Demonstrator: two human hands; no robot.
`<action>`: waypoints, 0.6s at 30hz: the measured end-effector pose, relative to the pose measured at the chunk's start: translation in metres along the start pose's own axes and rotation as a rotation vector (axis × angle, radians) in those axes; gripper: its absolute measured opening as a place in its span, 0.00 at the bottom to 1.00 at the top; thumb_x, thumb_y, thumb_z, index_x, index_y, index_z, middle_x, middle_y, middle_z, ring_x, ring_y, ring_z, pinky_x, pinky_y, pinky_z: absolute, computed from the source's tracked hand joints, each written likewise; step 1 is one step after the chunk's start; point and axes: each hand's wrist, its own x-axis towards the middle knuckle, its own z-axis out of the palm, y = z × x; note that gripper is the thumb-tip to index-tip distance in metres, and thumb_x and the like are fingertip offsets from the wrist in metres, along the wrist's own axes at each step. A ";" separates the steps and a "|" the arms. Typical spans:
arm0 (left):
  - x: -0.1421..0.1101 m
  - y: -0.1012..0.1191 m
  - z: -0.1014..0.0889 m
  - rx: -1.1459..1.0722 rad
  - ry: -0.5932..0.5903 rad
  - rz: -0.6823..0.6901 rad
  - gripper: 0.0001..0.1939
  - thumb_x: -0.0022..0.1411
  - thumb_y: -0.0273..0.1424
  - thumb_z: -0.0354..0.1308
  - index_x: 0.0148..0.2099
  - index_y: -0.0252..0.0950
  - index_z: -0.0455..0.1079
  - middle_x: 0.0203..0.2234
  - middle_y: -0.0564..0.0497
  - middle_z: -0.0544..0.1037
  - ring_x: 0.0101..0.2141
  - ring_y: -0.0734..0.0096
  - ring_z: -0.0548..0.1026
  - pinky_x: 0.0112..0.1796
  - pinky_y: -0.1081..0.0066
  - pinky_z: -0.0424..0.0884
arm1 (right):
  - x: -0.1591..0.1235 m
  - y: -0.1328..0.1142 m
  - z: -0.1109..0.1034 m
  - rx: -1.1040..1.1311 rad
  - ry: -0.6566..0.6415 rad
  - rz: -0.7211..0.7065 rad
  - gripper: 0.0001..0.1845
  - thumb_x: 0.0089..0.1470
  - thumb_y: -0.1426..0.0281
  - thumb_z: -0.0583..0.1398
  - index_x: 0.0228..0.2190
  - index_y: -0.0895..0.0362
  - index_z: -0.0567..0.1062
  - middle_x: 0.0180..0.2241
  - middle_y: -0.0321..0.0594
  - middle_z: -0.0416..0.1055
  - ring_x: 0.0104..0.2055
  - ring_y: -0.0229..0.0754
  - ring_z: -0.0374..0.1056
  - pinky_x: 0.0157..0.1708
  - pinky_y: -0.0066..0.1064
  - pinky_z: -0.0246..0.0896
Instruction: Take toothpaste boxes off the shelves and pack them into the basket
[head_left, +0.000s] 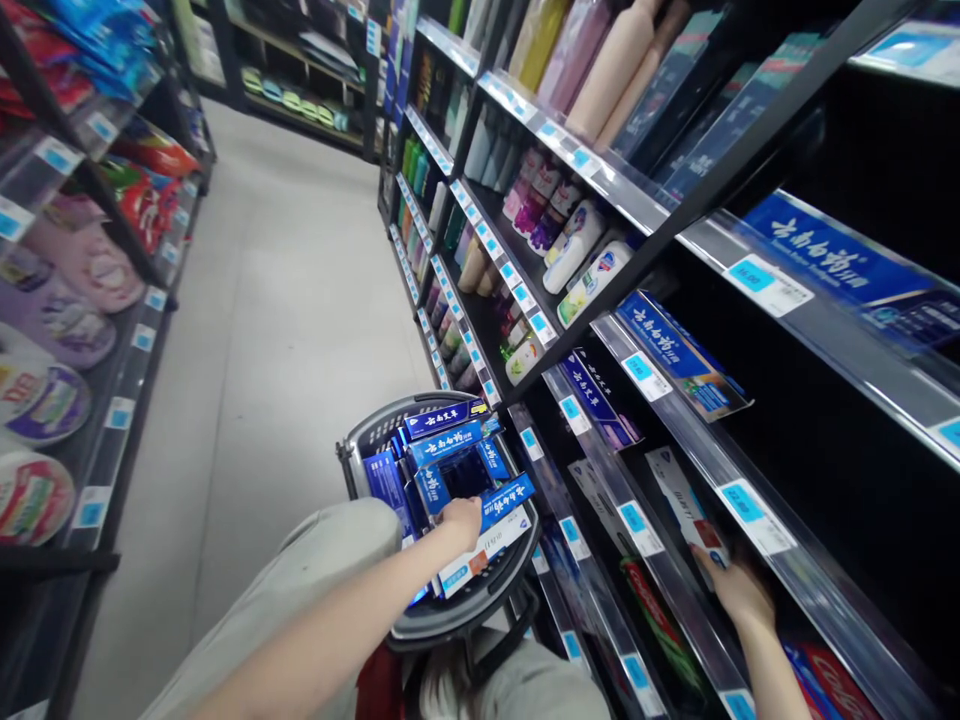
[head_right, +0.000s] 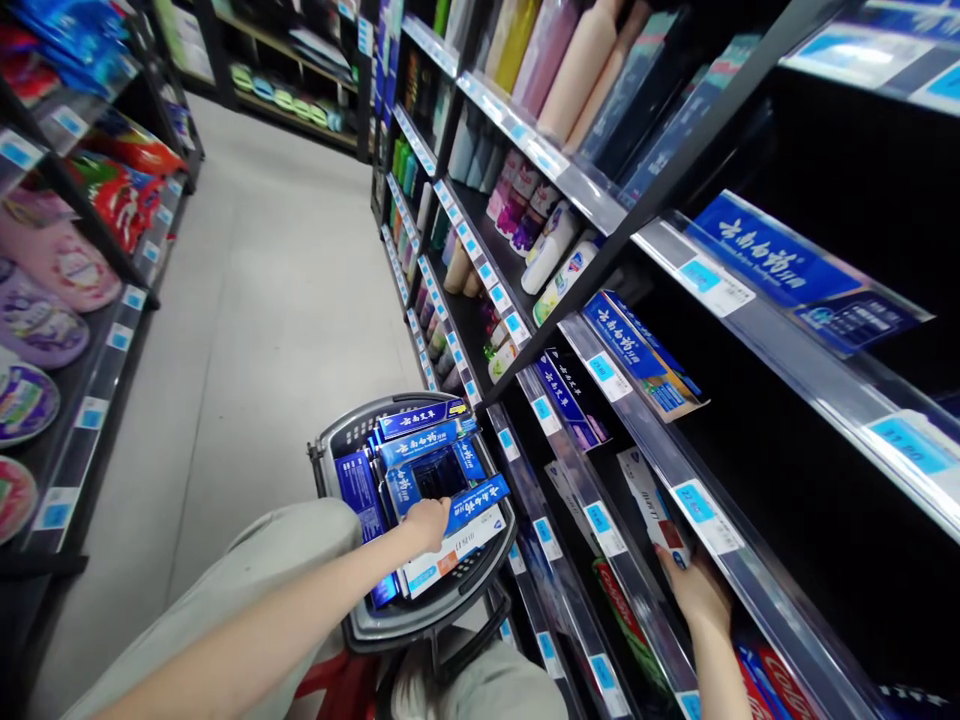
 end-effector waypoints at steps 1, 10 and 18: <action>0.000 0.001 0.001 0.012 -0.001 -0.007 0.41 0.39 0.30 0.67 0.57 0.31 0.59 0.42 0.31 0.75 0.42 0.43 0.76 0.40 0.51 0.74 | 0.000 0.000 0.000 -0.003 -0.004 0.005 0.45 0.51 0.45 0.47 0.60 0.63 0.54 0.57 0.61 0.59 0.56 0.64 0.60 0.50 0.49 0.60; -0.002 -0.009 -0.040 0.047 0.220 -0.013 0.41 0.46 0.47 0.65 0.57 0.31 0.60 0.53 0.32 0.67 0.56 0.45 0.62 0.50 0.53 0.66 | 0.001 -0.001 -0.002 0.039 -0.028 0.006 0.45 0.51 0.46 0.47 0.60 0.64 0.54 0.58 0.61 0.59 0.56 0.65 0.60 0.50 0.48 0.59; 0.020 -0.074 -0.084 0.053 0.328 -0.223 0.39 0.52 0.28 0.62 0.63 0.29 0.50 0.56 0.27 0.62 0.57 0.39 0.59 0.51 0.43 0.60 | -0.001 -0.006 -0.003 0.007 0.033 0.025 0.42 0.51 0.48 0.50 0.59 0.63 0.56 0.53 0.61 0.65 0.53 0.61 0.65 0.46 0.46 0.63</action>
